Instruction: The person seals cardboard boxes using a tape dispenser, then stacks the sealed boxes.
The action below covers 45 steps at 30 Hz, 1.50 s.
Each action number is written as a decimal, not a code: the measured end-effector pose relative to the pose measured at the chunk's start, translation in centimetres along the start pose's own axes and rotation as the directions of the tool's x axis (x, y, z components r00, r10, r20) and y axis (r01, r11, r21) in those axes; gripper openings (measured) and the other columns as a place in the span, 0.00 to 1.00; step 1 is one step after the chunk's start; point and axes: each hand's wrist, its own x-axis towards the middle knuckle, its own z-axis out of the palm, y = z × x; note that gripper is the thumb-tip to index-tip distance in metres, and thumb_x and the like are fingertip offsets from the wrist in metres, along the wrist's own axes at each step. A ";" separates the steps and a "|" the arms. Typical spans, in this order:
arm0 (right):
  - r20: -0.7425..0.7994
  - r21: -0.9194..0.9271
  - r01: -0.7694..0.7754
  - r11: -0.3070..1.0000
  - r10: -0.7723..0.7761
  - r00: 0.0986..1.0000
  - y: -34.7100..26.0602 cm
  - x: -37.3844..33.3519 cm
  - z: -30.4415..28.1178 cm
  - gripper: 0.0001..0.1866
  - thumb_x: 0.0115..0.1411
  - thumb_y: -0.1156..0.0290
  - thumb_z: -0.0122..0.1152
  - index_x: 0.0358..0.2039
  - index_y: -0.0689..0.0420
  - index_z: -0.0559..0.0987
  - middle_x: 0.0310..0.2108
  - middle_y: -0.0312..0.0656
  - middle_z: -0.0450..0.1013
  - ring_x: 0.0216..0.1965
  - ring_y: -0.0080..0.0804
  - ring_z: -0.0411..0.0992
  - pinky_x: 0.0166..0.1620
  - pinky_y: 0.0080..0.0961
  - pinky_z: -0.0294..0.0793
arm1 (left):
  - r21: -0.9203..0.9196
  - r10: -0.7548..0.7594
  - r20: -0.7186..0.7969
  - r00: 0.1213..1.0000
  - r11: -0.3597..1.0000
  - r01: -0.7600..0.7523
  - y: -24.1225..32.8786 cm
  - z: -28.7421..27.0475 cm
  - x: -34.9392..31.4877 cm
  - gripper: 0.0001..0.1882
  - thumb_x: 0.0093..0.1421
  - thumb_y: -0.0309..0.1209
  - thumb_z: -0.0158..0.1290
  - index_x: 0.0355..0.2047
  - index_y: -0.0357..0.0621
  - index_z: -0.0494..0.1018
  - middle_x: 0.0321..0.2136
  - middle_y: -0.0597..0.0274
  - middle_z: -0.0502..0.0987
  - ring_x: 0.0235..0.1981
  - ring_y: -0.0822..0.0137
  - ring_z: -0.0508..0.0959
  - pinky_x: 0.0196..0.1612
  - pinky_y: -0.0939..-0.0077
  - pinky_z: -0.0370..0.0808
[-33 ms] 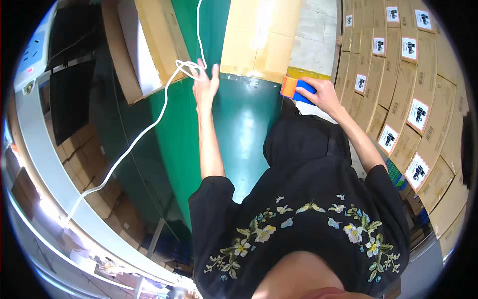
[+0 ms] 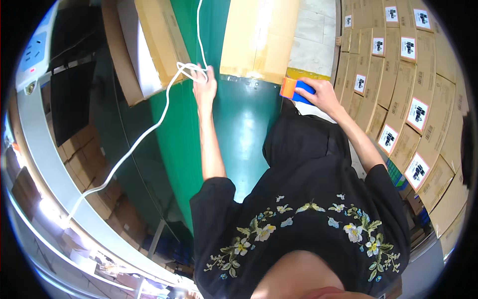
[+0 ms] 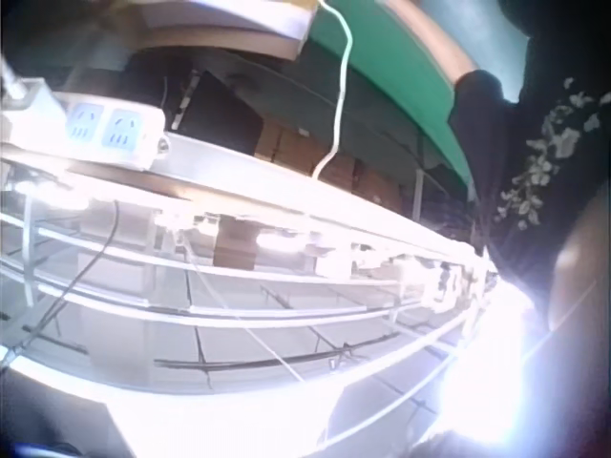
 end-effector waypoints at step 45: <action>0.283 0.588 -0.373 0.718 0.250 0.926 8.4 34.3 -18.3 0.19 0.60 0.57 0.52 0.43 0.59 0.76 0.36 0.36 0.76 0.34 0.20 0.72 0.41 0.17 0.70 | -0.579 -0.535 0.806 0.253 -0.801 0.153 18.2 8.5 -11.1 0.29 0.64 0.50 0.27 0.58 0.49 0.59 0.53 0.54 0.67 0.55 0.57 0.66 0.55 0.56 0.64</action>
